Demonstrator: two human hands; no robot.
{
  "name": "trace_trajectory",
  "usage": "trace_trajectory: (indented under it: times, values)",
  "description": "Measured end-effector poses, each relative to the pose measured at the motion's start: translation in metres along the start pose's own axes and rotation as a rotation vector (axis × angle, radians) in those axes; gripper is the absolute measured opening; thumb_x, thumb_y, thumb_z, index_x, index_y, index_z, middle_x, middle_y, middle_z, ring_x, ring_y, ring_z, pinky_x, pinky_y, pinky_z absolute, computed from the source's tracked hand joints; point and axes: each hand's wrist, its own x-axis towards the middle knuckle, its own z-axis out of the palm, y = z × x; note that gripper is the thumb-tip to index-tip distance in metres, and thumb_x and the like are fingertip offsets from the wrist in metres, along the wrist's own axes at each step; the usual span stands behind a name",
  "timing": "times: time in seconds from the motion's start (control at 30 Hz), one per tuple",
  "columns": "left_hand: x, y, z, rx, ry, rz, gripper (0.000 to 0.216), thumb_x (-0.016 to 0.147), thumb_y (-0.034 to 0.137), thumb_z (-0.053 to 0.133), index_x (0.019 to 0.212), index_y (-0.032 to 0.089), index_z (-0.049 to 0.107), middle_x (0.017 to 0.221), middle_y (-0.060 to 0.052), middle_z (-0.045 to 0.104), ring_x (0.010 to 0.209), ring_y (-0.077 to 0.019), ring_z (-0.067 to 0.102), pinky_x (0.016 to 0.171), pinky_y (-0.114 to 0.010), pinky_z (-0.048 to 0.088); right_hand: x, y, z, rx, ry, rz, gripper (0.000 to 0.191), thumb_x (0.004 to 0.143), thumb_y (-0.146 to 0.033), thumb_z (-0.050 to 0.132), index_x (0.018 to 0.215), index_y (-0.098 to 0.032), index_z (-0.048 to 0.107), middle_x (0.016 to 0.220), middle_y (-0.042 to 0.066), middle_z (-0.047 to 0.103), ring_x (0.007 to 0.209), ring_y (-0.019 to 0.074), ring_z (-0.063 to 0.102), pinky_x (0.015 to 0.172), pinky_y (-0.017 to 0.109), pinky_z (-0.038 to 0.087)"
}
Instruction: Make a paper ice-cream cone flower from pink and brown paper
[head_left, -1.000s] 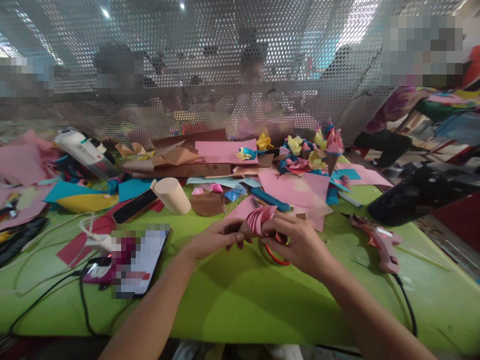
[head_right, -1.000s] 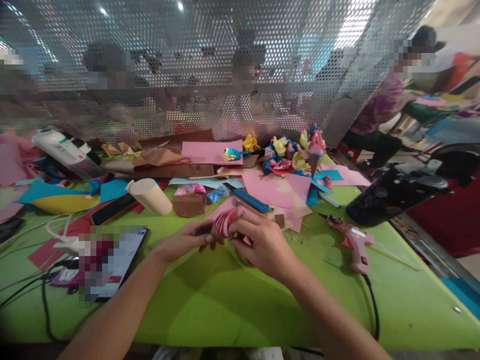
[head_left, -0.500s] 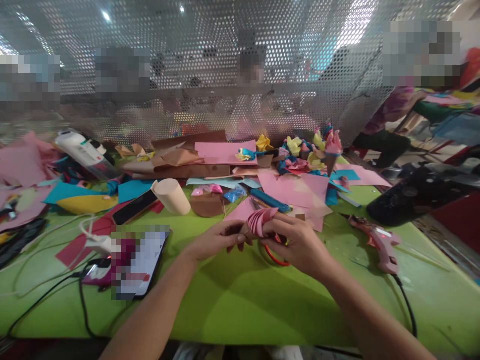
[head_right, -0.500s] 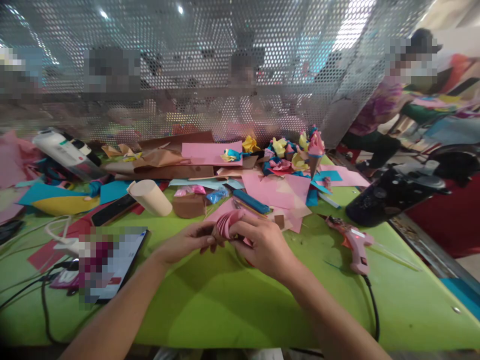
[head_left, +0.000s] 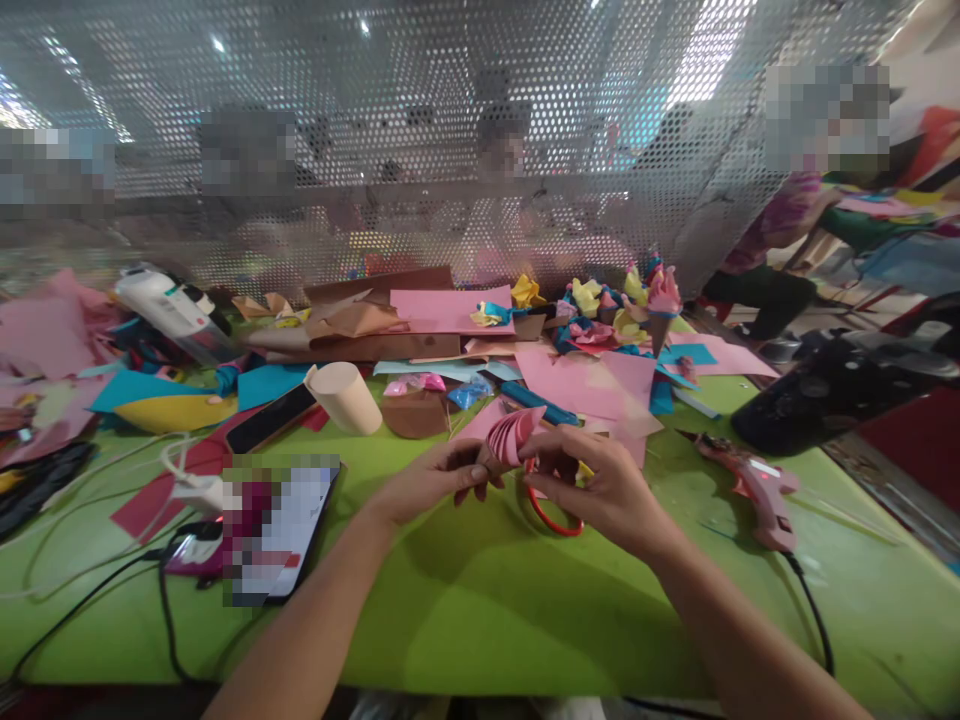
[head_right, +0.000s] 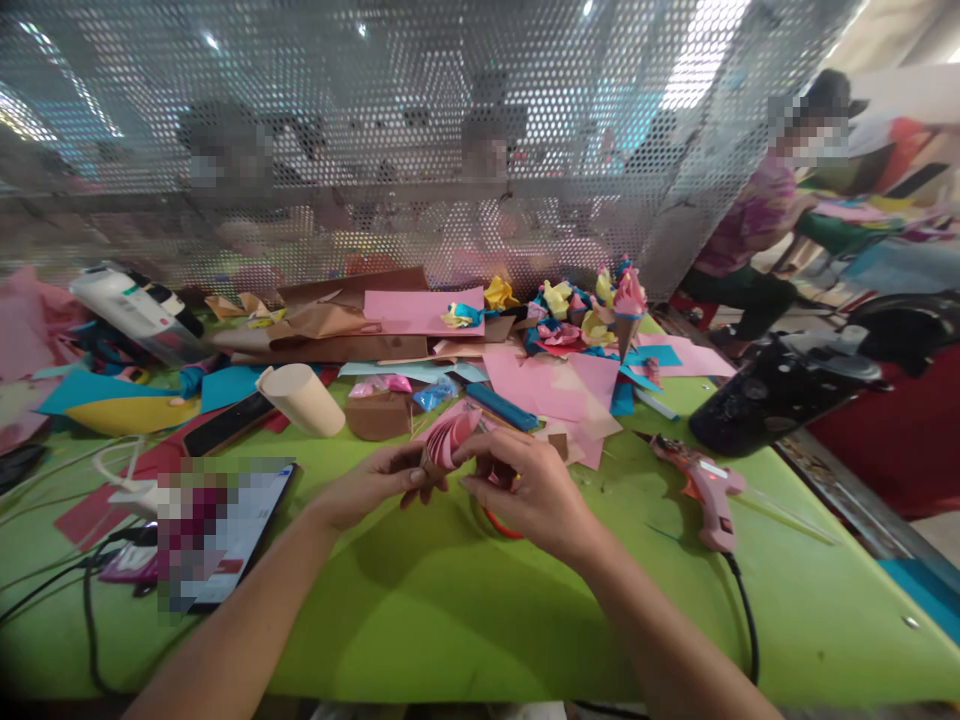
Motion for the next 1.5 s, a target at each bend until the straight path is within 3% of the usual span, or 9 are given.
trace_trajectory:
  times: [0.23, 0.37, 0.47, 1.03, 1.5]
  values:
    - [0.003, -0.009, 0.000, -0.105, 0.070, 0.087, 0.048, 0.074, 0.042, 0.081, 0.113, 0.017, 0.067, 0.096, -0.008, 0.071, 0.084, -0.0177, 0.063, 0.068, -0.026, 0.049, 0.000, -0.001, -0.001, 0.087, 0.116, 0.081, 0.009, 0.083, -0.027, 0.067, 0.086, -0.019, 0.066, 0.069, 0.000, 0.064, 0.058, 0.0119, 0.054, 0.053, 0.023, 0.043]
    - [0.003, -0.011, 0.001, -0.142, 0.121, 0.149, 0.052, 0.071, 0.033, 0.084, 0.119, 0.022, 0.066, 0.117, -0.008, 0.069, 0.103, -0.0208, 0.062, 0.084, -0.031, 0.048, 0.000, 0.002, 0.001, 0.088, 0.085, 0.128, 0.013, 0.085, -0.031, 0.066, 0.084, -0.019, 0.066, 0.070, 0.001, 0.065, 0.062, 0.0138, 0.057, 0.056, 0.024, 0.045]
    - [0.004, -0.011, 0.002, -0.154, 0.125, 0.177, 0.052, 0.071, 0.030, 0.085, 0.119, 0.024, 0.067, 0.122, -0.007, 0.067, 0.108, -0.0212, 0.061, 0.090, -0.032, 0.047, 0.001, 0.005, 0.004, 0.063, 0.055, 0.159, 0.014, 0.087, -0.032, 0.064, 0.083, -0.019, 0.066, 0.075, 0.002, 0.068, 0.064, 0.0148, 0.059, 0.057, 0.025, 0.045]
    - [0.007, -0.017, 0.004, -0.190, 0.101, 0.166, 0.046, 0.070, 0.024, 0.085, 0.113, 0.022, 0.069, 0.114, -0.006, 0.071, 0.106, -0.0207, 0.063, 0.095, -0.035, 0.048, 0.004, 0.004, 0.011, 0.079, 0.034, 0.196, 0.018, 0.086, -0.033, 0.060, 0.079, -0.019, 0.068, 0.071, 0.003, 0.068, 0.061, 0.0148, 0.056, 0.054, 0.025, 0.042]
    - [0.010, -0.021, 0.002, -0.180, 0.165, 0.236, 0.052, 0.069, 0.022, 0.085, 0.118, 0.022, 0.066, 0.112, -0.007, 0.071, 0.102, -0.0185, 0.063, 0.092, -0.032, 0.048, 0.002, 0.014, 0.012, 0.108, 0.089, 0.244, 0.019, 0.087, -0.035, 0.061, 0.084, -0.019, 0.070, 0.074, 0.004, 0.070, 0.062, 0.0157, 0.060, 0.054, 0.024, 0.044]
